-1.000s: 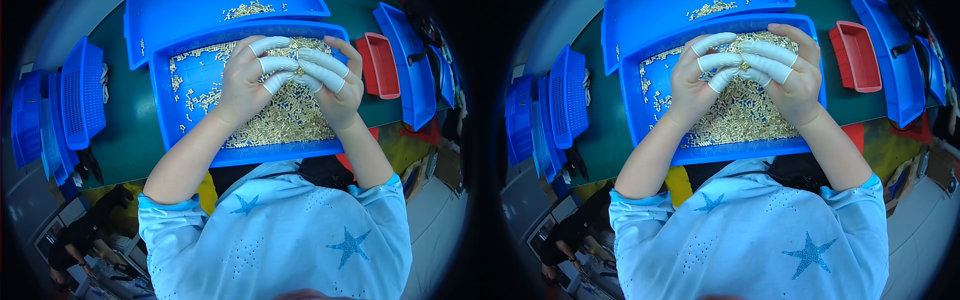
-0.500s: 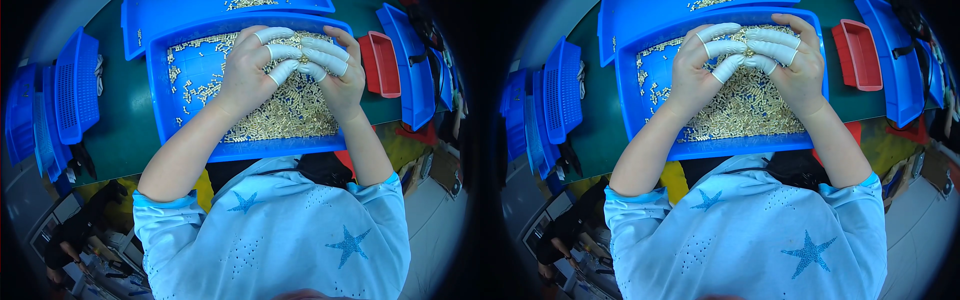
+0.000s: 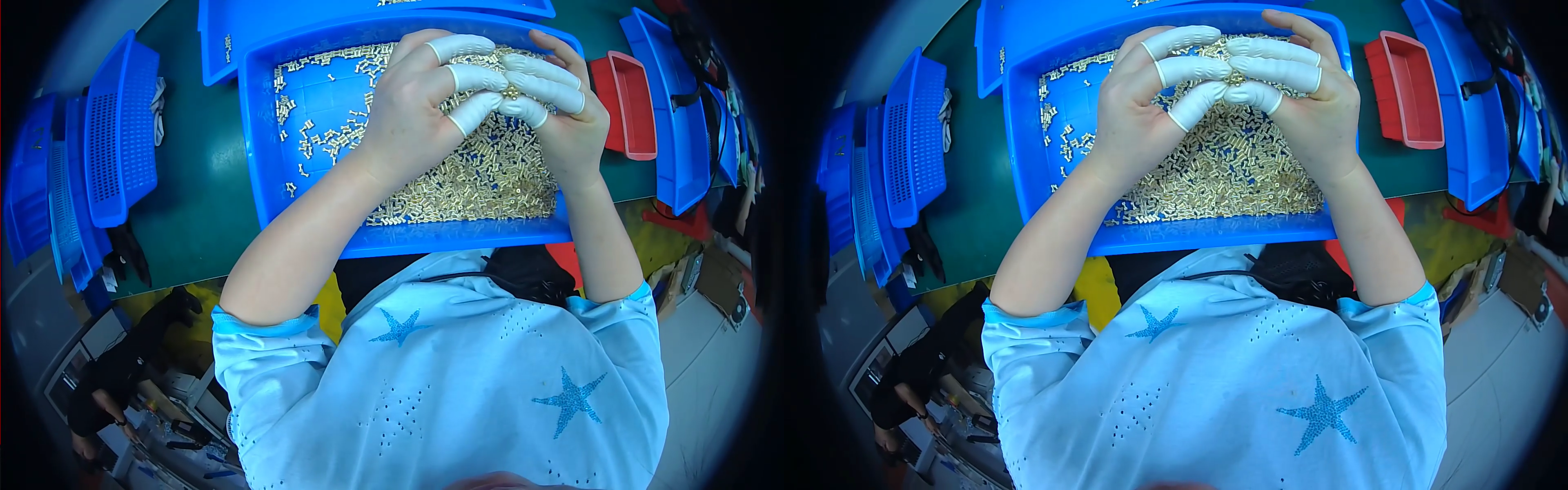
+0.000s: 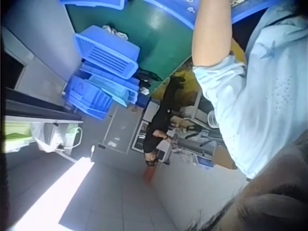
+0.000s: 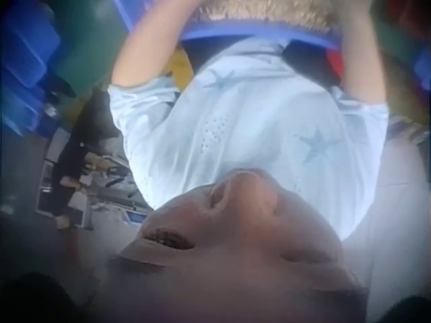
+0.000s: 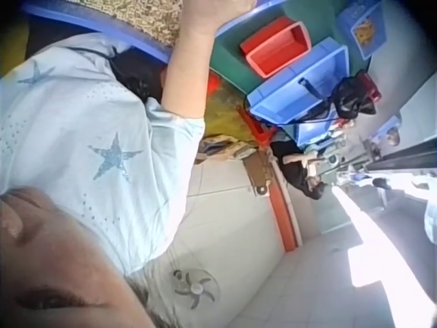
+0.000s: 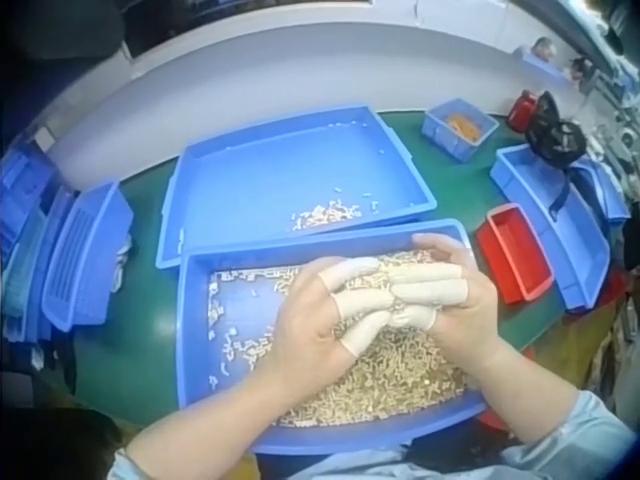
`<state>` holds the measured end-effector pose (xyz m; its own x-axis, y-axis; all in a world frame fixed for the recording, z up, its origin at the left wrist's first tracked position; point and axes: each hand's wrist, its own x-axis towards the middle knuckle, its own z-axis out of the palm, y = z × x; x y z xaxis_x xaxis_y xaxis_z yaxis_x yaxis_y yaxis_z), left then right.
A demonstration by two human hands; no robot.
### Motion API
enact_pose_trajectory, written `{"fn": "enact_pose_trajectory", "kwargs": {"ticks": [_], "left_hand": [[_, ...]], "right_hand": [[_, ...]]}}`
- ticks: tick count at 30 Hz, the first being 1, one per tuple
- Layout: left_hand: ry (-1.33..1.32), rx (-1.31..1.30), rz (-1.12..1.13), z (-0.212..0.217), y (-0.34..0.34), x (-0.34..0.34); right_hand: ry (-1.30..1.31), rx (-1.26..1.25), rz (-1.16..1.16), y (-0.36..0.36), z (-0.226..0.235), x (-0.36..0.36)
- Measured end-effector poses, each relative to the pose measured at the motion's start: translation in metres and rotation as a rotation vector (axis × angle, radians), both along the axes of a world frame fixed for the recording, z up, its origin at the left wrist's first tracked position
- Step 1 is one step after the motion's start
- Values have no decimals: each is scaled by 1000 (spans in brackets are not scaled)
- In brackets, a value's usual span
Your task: The person assembles white plastic tubing components into hub configurations by hand at a manual workstation.
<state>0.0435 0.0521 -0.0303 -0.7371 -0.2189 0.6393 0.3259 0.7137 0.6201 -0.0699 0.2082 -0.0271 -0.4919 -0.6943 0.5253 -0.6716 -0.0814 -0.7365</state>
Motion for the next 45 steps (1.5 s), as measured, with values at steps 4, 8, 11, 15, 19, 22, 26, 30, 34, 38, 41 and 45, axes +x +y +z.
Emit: {"fn": "enact_pose_trajectory", "kwargs": {"ticks": [4,8,11,15,19,22,26,30,34,38,41,45], "left_hand": [[12,-9,-3,2,0,1],[17,-6,-3,2,0,1],[2,-8,-12,3,-1,2],[14,-4,-27,3,-1,2],[-4,5,-43,3,-2,2],[-17,1,-47,3,-2,3],[-35,-1,-41,2,-2,3],[-64,36,-49,3,0,2],[-86,31,-36,3,0,3],[-108,42,-31,4,0,2],[-100,8,-23,2,-1,1],[-105,18,-22,1,-1,1]], "right_hand": [[-59,7,16,2,-1,-2],[-129,-16,4,0,1,0],[28,0,41,1,0,-3],[7,-8,10,0,4,0],[117,-31,-30,-2,7,1],[142,-54,-20,-3,7,1],[157,-49,-43,-2,7,0],[175,-21,-73,-2,7,1],[186,-3,-92,-2,7,1],[162,5,-107,-3,7,1],[196,46,-105,-3,7,1],[123,60,-110,-2,6,2]]}}
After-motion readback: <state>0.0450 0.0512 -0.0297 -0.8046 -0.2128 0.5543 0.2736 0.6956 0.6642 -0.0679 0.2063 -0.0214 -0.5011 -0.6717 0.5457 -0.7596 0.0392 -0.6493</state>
